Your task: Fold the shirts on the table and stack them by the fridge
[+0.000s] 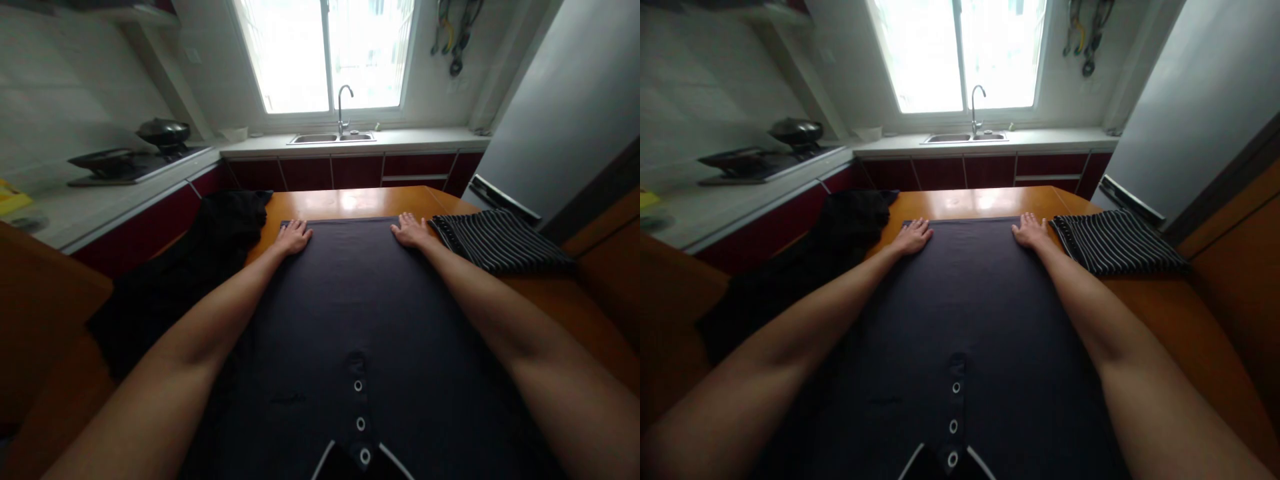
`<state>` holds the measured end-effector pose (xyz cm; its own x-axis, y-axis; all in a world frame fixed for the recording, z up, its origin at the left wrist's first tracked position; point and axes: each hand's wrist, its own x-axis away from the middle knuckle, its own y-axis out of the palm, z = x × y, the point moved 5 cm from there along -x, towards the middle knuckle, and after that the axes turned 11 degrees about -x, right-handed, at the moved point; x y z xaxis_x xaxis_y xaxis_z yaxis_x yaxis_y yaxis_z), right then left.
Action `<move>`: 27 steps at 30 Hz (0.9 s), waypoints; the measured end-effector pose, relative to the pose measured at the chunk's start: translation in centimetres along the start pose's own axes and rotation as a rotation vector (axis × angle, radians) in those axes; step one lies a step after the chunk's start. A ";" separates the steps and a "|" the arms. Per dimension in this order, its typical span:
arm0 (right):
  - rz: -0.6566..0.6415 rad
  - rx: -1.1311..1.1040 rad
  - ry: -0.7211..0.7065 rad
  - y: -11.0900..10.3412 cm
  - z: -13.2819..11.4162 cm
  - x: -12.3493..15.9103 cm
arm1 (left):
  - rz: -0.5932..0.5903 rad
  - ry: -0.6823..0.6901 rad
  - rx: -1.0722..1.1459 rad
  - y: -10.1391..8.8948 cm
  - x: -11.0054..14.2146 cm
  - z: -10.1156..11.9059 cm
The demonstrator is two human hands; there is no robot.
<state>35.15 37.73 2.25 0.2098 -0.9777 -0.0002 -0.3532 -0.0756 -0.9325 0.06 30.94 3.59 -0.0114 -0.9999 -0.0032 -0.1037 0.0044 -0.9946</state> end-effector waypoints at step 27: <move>-0.019 -0.065 -0.717 4.1 -11.7 13.2 | 0.084 0.535 -0.029 0.1 13.5 9.6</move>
<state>25.85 22.26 2.65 0.7560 -0.6082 -0.2420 -0.3922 -0.1249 -0.9114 9.46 17.33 2.48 -0.5248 -0.8510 -0.0220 -0.1079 0.0921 -0.9899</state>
